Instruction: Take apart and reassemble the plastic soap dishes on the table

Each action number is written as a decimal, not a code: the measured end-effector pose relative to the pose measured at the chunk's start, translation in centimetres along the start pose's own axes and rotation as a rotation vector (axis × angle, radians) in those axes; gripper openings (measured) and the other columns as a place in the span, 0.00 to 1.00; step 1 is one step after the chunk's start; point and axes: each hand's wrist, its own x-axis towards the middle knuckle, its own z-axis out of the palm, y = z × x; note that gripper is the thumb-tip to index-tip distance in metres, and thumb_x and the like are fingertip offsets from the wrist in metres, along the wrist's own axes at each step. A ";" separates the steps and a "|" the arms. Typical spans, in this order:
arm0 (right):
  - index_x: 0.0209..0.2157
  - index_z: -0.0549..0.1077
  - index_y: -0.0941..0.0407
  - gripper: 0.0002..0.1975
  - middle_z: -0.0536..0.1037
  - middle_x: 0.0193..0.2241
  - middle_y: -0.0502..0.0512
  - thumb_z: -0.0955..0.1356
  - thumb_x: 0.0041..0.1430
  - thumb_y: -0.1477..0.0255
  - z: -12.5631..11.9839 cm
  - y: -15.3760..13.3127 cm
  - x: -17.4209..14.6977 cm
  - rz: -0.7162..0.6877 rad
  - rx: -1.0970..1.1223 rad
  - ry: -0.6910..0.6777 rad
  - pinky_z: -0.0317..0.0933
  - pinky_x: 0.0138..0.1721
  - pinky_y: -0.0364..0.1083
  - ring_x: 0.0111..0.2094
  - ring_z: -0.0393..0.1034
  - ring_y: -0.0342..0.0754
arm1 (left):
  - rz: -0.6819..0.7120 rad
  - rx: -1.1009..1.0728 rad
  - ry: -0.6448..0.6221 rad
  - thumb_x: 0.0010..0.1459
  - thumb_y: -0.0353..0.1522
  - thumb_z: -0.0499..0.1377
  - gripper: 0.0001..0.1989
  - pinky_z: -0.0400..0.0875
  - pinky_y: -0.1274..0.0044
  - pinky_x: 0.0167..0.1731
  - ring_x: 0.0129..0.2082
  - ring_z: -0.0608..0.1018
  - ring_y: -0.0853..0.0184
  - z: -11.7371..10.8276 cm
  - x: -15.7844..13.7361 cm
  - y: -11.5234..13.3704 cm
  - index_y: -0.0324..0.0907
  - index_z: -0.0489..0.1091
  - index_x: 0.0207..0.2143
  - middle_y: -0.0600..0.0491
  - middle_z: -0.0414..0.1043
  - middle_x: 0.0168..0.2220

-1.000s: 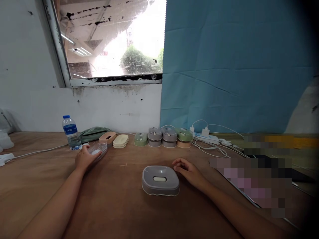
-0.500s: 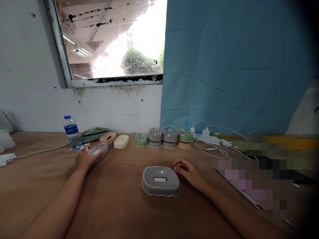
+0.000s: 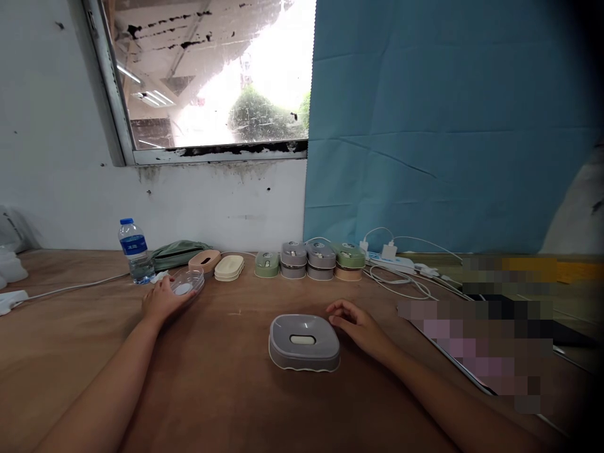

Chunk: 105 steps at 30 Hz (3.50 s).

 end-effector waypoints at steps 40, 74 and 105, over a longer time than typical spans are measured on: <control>0.58 0.43 0.54 0.50 0.50 0.58 0.61 0.73 0.36 0.62 0.6 -2.5 -2.8 -0.270 -0.205 -0.304 0.47 0.56 0.53 0.57 0.47 0.57 | 1.006 -0.907 -0.735 0.32 0.36 0.68 0.27 0.60 0.72 0.49 0.49 0.65 0.61 0.4 -11.4 12.0 0.43 0.66 0.39 0.48 0.59 0.49; 0.55 0.47 0.53 0.46 0.53 0.54 0.60 0.73 0.37 0.62 0.6 -2.6 -2.5 -0.176 -0.169 -0.327 0.48 0.55 0.51 0.55 0.50 0.54 | 0.248 -0.828 -0.018 0.38 0.46 0.61 0.25 0.67 0.74 0.31 0.33 0.74 0.62 -1.1 -1.4 10.2 0.39 0.66 0.36 0.47 0.72 0.35; 0.43 0.65 0.50 0.29 0.54 0.50 0.54 0.72 0.37 0.60 0.8 -3.1 -2.5 -0.195 -0.373 -0.438 0.53 0.51 0.49 0.52 0.54 0.55 | 0.026 -0.147 -0.052 0.37 0.45 0.60 0.28 0.65 0.72 0.34 0.41 0.71 0.52 1.8 10.2 5.8 0.33 0.67 0.37 0.38 0.70 0.41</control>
